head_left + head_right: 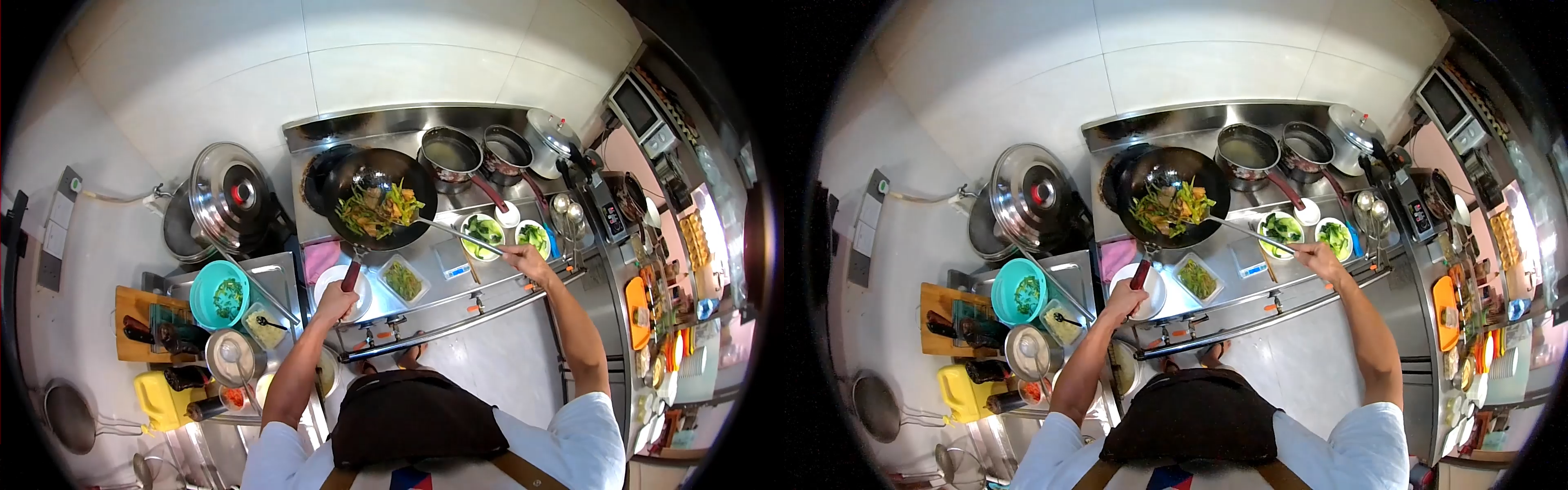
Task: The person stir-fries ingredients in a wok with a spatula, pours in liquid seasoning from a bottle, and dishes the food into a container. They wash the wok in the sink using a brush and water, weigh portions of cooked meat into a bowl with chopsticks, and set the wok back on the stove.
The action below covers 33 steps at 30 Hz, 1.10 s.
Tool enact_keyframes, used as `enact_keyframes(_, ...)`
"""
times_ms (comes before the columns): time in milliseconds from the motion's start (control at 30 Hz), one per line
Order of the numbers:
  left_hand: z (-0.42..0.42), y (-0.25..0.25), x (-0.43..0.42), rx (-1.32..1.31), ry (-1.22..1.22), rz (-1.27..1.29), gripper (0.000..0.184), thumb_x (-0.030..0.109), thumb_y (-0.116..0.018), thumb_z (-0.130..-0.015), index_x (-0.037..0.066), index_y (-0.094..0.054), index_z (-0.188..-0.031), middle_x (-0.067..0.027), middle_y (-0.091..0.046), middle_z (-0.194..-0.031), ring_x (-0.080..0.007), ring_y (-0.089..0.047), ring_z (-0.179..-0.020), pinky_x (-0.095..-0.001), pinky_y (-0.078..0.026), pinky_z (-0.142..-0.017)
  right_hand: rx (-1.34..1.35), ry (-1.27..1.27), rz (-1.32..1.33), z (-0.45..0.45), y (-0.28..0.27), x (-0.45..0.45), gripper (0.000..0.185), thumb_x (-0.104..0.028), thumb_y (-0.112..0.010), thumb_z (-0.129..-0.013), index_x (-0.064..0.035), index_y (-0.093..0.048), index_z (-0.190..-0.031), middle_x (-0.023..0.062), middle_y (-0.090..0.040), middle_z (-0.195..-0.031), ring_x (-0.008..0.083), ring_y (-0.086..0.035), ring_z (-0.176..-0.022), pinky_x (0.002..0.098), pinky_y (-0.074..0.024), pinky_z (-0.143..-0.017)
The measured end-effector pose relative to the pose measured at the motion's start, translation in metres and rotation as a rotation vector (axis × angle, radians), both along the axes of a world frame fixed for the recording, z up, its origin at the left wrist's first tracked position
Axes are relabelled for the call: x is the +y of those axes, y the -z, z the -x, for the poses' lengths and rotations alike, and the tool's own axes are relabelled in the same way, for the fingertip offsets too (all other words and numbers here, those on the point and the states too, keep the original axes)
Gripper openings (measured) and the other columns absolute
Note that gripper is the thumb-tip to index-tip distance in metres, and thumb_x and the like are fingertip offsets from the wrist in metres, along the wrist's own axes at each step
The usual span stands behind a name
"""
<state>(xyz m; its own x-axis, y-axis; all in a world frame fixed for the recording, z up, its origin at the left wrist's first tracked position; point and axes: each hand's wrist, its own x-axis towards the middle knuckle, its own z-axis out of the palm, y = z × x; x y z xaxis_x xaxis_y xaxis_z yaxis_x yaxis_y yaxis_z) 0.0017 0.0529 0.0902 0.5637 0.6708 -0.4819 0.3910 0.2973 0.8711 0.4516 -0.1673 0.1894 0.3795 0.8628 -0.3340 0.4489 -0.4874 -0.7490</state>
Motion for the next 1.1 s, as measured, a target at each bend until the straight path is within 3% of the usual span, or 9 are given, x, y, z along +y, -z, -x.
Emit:
enact_keyframes(167,-0.01,0.01,0.013,0.045,-0.027,-0.077,0.011,0.009,-0.063,-0.077,0.003,-0.054,-0.076,-0.0039,-0.054,-0.058,-0.0135,-0.053,-0.043,-0.0305,-0.04,-0.037,0.044,0.052,0.031,0.001,-0.005,-0.055,0.035,-0.019,-0.066,-0.095,-0.0059,-0.068,-0.127,-0.0029,-0.057,-0.077,0.0061,-0.046,-0.069,0.0243,-0.041,-0.059)
enact_keyframes(367,-0.022,-0.002,0.021,0.079,-0.032,-0.11,0.011,0.009,-0.062,-0.078,0.003,-0.053,-0.079,-0.0047,-0.054,-0.058,-0.0148,-0.052,-0.041,-0.0315,-0.04,-0.037,-0.159,-0.086,0.063,-0.006,0.002,-0.096,0.033,-0.022,-0.068,-0.093,-0.0143,-0.069,-0.125,0.0046,-0.066,-0.075,0.0123,-0.056,-0.07,0.0292,-0.0484,-0.069)
enact_keyframes(467,-0.023,0.0,0.02,0.093,-0.045,-0.113,0.009,0.007,-0.061,-0.077,0.003,-0.053,-0.081,-0.005,-0.054,-0.058,-0.0149,-0.051,-0.041,-0.0316,-0.04,-0.036,-0.327,-0.167,0.156,-0.004,0.008,-0.096,0.032,-0.017,-0.067,-0.092,-0.0131,-0.069,-0.124,0.0068,-0.071,-0.083,0.014,-0.062,-0.075,0.0308,-0.0499,-0.071)
enact_keyframes(500,-0.023,0.002,0.02,0.09,-0.042,-0.113,0.009,0.007,-0.061,-0.077,0.003,-0.054,-0.081,-0.005,-0.054,-0.058,-0.0148,-0.051,-0.041,-0.0316,-0.04,-0.036,-0.398,-0.167,0.196,0.001,0.009,-0.092,0.032,-0.02,-0.068,-0.09,-0.0178,-0.07,-0.123,0.0141,-0.073,-0.089,0.0222,-0.069,-0.079,0.0349,-0.0523,-0.075)
enact_keyframes(600,-0.02,0.008,0.024,0.081,-0.036,-0.113,0.012,0.008,-0.063,-0.078,0.003,-0.053,-0.08,-0.0039,-0.052,-0.057,-0.0144,-0.051,-0.041,-0.0314,-0.04,-0.036,-0.643,-0.299,0.216,0.011,0.006,-0.073,0.032,-0.024,-0.067,-0.09,-0.0207,-0.07,-0.122,0.0155,-0.072,-0.091,0.03,-0.07,-0.082,0.0383,-0.0535,-0.077)
enact_keyframes(633,-0.02,0.009,0.024,0.078,-0.034,-0.113,0.013,0.008,-0.064,-0.078,0.003,-0.052,-0.08,-0.0034,-0.052,-0.057,-0.0142,-0.051,-0.041,-0.0313,-0.04,-0.036,-0.731,-0.357,0.112,0.017,0.001,-0.064,0.029,-0.026,-0.064,-0.09,-0.0232,-0.073,-0.117,0.0162,-0.071,-0.084,0.0326,-0.069,-0.081,0.0426,-0.0533,-0.073)
enact_keyframes(767,-0.02,0.009,0.022,0.051,-0.045,-0.084,0.012,0.007,-0.064,-0.078,0.004,-0.053,-0.08,-0.0034,-0.051,-0.057,-0.0143,-0.05,-0.041,-0.0314,-0.039,-0.036,-0.951,-0.592,0.366,0.043,-0.041,-0.009,0.03,-0.025,-0.058,-0.091,-0.0286,-0.07,-0.118,0.0088,-0.074,-0.091,0.0302,-0.07,-0.085,0.0447,-0.0556,-0.072)
enact_keyframes(967,-0.024,0.007,0.018,0.034,-0.065,-0.054,0.01,0.007,-0.063,-0.078,0.003,-0.054,-0.08,-0.0039,-0.051,-0.057,-0.0147,-0.05,-0.041,-0.0315,-0.039,-0.036,-1.177,-0.782,0.424,0.108,-0.082,0.065,0.017,-0.019,-0.062,-0.086,-0.0135,-0.076,-0.094,0.0091,-0.074,-0.086,0.0277,-0.073,-0.081,0.0403,-0.0557,-0.07)
enact_keyframes(1100,-0.024,0.006,0.019,0.045,-0.051,-0.072,0.011,0.008,-0.064,-0.078,0.003,-0.054,-0.079,-0.0038,-0.052,-0.057,-0.0149,-0.05,-0.041,-0.0315,-0.038,-0.036,-1.269,-0.796,0.337,0.157,-0.126,0.068,0.013,-0.015,-0.062,-0.085,-0.0135,-0.075,-0.085,0.0079,-0.074,-0.082,0.0236,-0.073,-0.077,0.0348,-0.0544,-0.064)
